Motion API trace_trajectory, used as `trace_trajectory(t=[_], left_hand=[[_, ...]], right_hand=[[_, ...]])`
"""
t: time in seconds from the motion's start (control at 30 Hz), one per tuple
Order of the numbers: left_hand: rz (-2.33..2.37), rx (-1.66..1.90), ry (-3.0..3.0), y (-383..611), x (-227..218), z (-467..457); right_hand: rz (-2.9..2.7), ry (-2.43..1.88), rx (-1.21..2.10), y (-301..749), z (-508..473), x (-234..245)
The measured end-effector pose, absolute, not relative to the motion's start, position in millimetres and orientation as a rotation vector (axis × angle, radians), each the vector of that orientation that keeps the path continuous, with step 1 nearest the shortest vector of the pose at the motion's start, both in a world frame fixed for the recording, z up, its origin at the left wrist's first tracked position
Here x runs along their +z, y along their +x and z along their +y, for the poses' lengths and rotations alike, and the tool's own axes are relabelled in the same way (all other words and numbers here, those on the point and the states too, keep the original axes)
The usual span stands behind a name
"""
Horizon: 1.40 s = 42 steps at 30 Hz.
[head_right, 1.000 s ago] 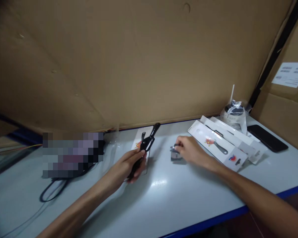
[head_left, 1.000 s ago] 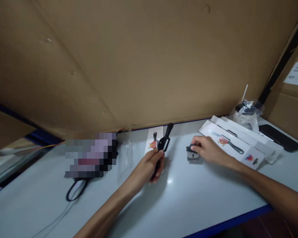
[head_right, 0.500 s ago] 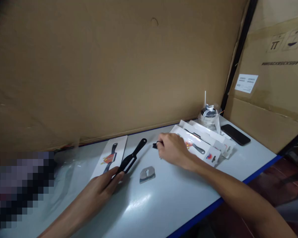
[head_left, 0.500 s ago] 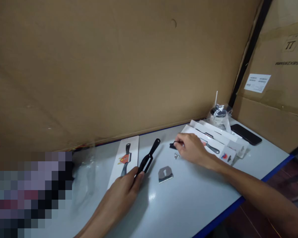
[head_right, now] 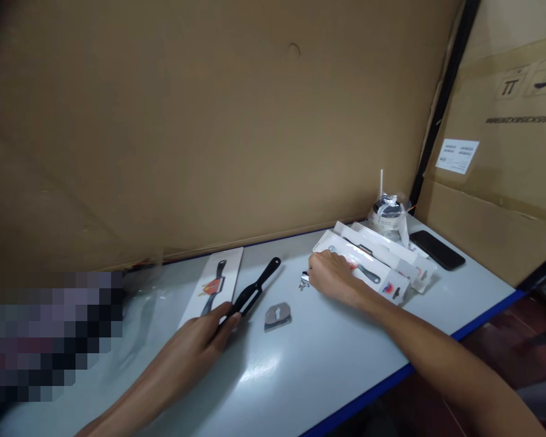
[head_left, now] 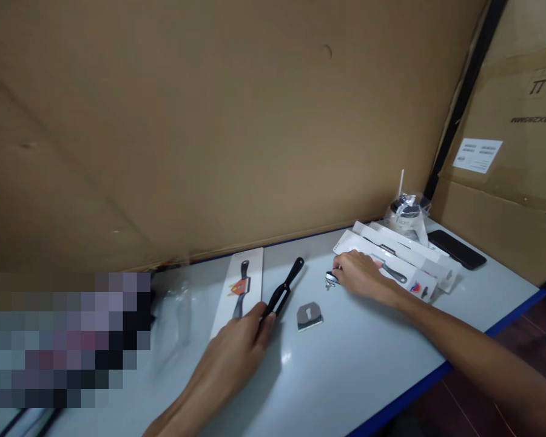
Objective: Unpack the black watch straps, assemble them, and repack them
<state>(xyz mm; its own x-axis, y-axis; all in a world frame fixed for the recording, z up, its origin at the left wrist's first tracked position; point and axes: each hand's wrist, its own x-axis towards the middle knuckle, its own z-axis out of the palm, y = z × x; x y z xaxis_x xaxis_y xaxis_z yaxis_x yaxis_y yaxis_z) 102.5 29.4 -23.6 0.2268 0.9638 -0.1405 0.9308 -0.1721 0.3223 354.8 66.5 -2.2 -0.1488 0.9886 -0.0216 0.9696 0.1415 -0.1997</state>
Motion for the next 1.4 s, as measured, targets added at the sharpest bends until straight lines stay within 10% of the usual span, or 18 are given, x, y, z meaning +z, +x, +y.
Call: trace_trajectory(t=[0.43, 1.4], left_hand=[[1.804, 0.037, 2.212, 113, -10, 15], [1.518, 0.408, 2.475, 114, -26, 5]], right_hand=[[-2.075, -2.316, -0.115, 401, 72, 43], [-2.181, -1.862, 0.620, 429, 94, 23]])
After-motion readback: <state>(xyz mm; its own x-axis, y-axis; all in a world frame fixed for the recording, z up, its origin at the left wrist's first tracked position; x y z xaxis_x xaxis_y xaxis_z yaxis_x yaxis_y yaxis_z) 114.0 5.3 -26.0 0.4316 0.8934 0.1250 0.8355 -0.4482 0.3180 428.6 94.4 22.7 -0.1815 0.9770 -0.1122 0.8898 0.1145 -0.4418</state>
